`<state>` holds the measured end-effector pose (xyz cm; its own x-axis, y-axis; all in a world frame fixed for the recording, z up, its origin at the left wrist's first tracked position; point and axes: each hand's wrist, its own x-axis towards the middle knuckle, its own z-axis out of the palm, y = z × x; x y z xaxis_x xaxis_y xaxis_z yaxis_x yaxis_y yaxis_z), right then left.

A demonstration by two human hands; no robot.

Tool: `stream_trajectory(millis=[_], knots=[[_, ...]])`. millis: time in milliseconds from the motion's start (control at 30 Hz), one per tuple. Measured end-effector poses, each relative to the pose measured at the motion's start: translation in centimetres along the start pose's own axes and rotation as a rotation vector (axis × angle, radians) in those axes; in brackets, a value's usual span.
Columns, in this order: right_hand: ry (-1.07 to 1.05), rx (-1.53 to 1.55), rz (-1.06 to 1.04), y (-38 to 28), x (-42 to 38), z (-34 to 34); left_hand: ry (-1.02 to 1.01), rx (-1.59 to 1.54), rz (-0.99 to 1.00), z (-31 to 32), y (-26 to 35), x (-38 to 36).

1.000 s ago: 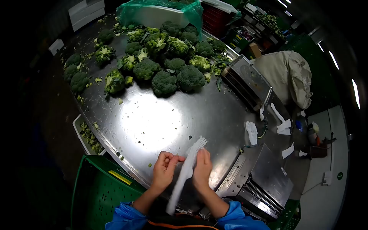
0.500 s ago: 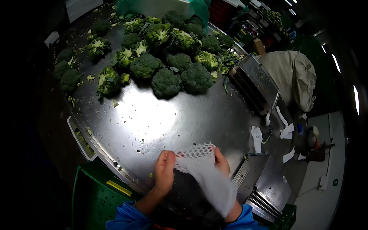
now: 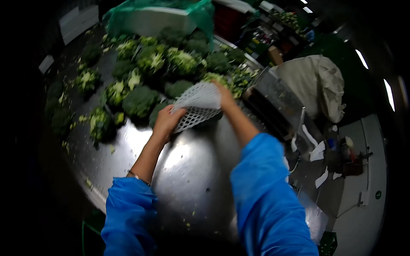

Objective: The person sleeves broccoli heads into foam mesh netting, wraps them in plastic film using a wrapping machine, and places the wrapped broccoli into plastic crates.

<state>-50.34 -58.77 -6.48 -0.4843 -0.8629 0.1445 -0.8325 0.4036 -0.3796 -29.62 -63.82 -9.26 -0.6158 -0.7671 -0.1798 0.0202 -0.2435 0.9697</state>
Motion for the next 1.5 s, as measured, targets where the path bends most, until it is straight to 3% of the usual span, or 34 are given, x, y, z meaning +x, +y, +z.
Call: stream_trajectory(millis=[67,133,167,233,300,333,400,467,533,600,667,733,800,833,867,900,933,1000,1067,1133,1167,1233,1267,1300,1333,1367,1400,1467,1500], knots=[[-0.269,-0.012,0.091,0.6,0.6,1.2,0.018,0.07,0.095,-0.1,-1.3,1.9],[-0.329,0.169,0.108,0.6,-2.6,0.3,-0.119,0.049,-0.029,-1.4,-0.9,-1.6],[-0.082,0.262,0.019,-2.4,-6.8,-1.5,-0.207,0.258,-0.202,-2.2,0.0,-3.4],[-0.209,0.391,0.242,-2.8,-13.4,-1.9,-0.493,-0.182,-0.397,-4.2,-1.1,-6.8],[-0.109,0.571,0.216,-3.6,-19.4,-0.7,-0.602,-0.255,-0.494,-6.1,-1.2,-9.0],[-0.088,0.631,0.342,-4.0,-21.2,0.0,-0.62,-0.296,-0.534,-6.7,-1.4,-9.8],[-0.044,0.73,0.587,-5.1,-24.1,1.4,-0.328,-0.344,-0.576,-6.5,-3.3,-10.8],[0.087,0.751,0.642,-6.4,-24.7,1.7,-0.099,-0.057,-0.203,-5.2,-3.8,-11.6],[0.214,0.703,0.653,-5.9,-25.2,1.7,-0.07,0.277,-0.024,-4.2,-2.7,-11.7],[0.381,0.75,0.511,-3.7,-23.9,1.3,-0.072,0.29,0.113,-2.4,-1.8,-10.5],[0.35,0.56,0.511,-2.0,-20.2,1.2,0.034,0.551,0.249,-1.1,-2.1,-7.9],[-0.092,0.888,0.896,2.7,-16.8,5.0,0.207,0.696,0.26,-0.6,-3.5,-5.4],[-0.167,1.158,0.878,1.1,-13.8,6.5,0.164,0.723,0.053,-0.8,-3.4,-4.6],[-0.278,1.255,0.912,0.2,-12.8,6.4,0.168,0.697,0.055,-0.9,-2.7,-5.2],[-0.22,1.349,0.879,-0.7,-13.1,6.5,0.188,0.664,-0.007,-1.2,-2.5,-5.8],[-0.264,1.318,0.918,-1.8,-13.7,5.5,0.329,0.607,0.175,-1.5,-4.1,-6.6],[-0.31,1.281,0.969,-2.3,-14.6,4.9,0.363,0.623,0.06,-1.8,-3.0,-8.2],[-0.244,1.245,0.948,-1.7,-16.6,6.3,0.472,0.625,0.089,-3.3,-7.5,-8.9],[-0.231,1.171,0.95,-2.4,-19.4,6.3,0.346,0.428,-0.195,-4.1,-9.2,-9.5],[-0.265,1.042,0.896,-5.0,-20.8,1.7,0.247,0.126,-0.392,-5.5,-5.4,-12.2],[-0.133,1.055,0.731,-5.7,-22.8,0.2,0.185,-0.065,-0.259,-6.0,-3.9,-14.0],[-0.201,0.948,0.575,-9.5,-27.4,-5.6,-0.034,-0.471,-0.065,-7.3,-5.0,-17.8],[-0.398,0.839,0.552,-11.8,-28.6,-9.0,-0.462,-0.971,0.085,-7.0,-5.0,-18.8],[-0.324,0.771,0.44,-13.0,-29.6,-9.4,-0.366,-1.077,-0.189,-5.0,-0.4,-21.2],[-0.238,0.7,0.321,-14.2,-30.2,-9.3,-0.423,-1.055,-0.412,-4.5,-0.5,-21.8],[-0.146,0.624,0.195,-15.0,-30.7,-9.3,-0.424,-1.278,-0.567,-4.2,-2.5,-23.3],[-0.255,0.71,0.251,-15.2,-31.0,-9.8,-0.417,-1.505,-0.717,-3.8,-5.8,-24.9],[-0.462,0.867,0.36,-14.4,-31.3,-11.2,-0.379,-1.237,-0.704,-2.2,-13.1,-27.9],[-0.555,1.323,0.677,-12.4,-32.6,-9.6,-0.372,-1.101,-0.706,-1.5,-14.8,-29.5]])
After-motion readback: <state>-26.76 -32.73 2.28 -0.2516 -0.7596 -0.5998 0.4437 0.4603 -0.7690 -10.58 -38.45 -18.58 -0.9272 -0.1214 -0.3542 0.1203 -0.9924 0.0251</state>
